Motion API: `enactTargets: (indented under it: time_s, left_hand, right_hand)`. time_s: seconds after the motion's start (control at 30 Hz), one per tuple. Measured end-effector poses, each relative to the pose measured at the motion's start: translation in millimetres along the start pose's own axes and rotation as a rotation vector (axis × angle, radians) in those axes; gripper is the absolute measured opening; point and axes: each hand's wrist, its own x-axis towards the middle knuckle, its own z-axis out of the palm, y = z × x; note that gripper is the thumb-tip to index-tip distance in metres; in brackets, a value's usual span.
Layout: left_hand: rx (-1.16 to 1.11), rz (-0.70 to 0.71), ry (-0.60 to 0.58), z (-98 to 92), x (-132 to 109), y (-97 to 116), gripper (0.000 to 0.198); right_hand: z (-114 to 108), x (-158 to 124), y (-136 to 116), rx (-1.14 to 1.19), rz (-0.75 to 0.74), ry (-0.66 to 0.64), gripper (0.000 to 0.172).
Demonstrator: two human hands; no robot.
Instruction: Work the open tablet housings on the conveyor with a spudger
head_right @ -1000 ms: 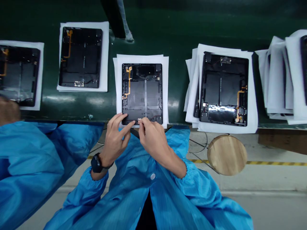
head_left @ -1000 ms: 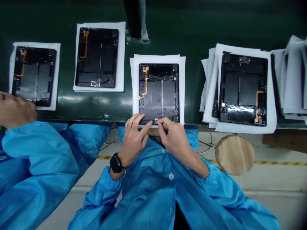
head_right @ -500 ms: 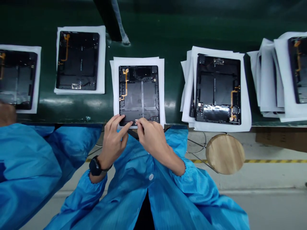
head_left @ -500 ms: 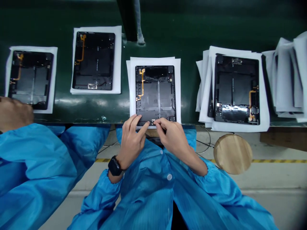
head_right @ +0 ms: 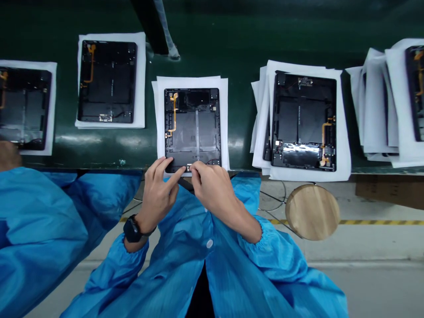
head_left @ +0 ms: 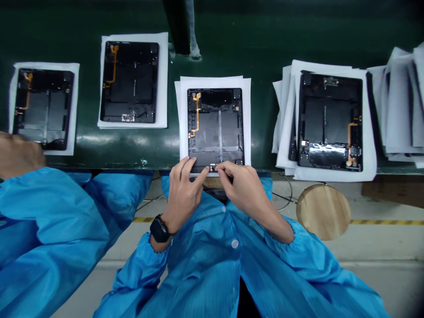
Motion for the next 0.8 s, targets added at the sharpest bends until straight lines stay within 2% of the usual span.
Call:
enactTargets:
  time_s: [0.27, 0.37, 0.43, 0.5, 0.53, 0.6, 0.7, 0.8]
  left_hand:
    - [0.039, 0.024, -0.055, -4.2, 1, -2, 0.051]
    - [-0.036, 0.032, -0.070, -9.0, 2, -5, 0.053]
    - [-0.122, -0.029, -0.017, -13.8, 1, -6, 0.049]
    - [-0.199, -0.198, 0.127, -19.8, -1, -7, 0.036]
    - [-0.253, -0.319, 0.206, -22.8, -3, -7, 0.030]
    - [-0.456, -0.600, 0.280, -27.2, -8, -7, 0.025]
    - [-0.951, -0.970, 0.186, -24.0, -17, -4, 0.036]
    - [-1.237, -1.092, 0.083, -7.5, -18, 3, 0.046]
  right_hand:
    - [-10, -6, 11, 0.123, -0.019, 0.118, 0.022]
    - [-16, -10, 17, 0.190, -0.013, 0.157, 0.023]
    - [-19, -13, 22, 0.240, 0.001, 0.196, 0.022]
    - [-21, -16, 28, 0.290, 0.024, 0.263, 0.022]
    - [-20, -18, 31, 0.313, 0.040, 0.306, 0.023]
    - [-16, -23, 38, 0.354, 0.074, 0.400, 0.025]
    - [-3, -30, 50, 0.410, 0.119, 0.505, 0.025]
    - [10, -36, 60, 0.489, 0.137, 0.540, 0.027]
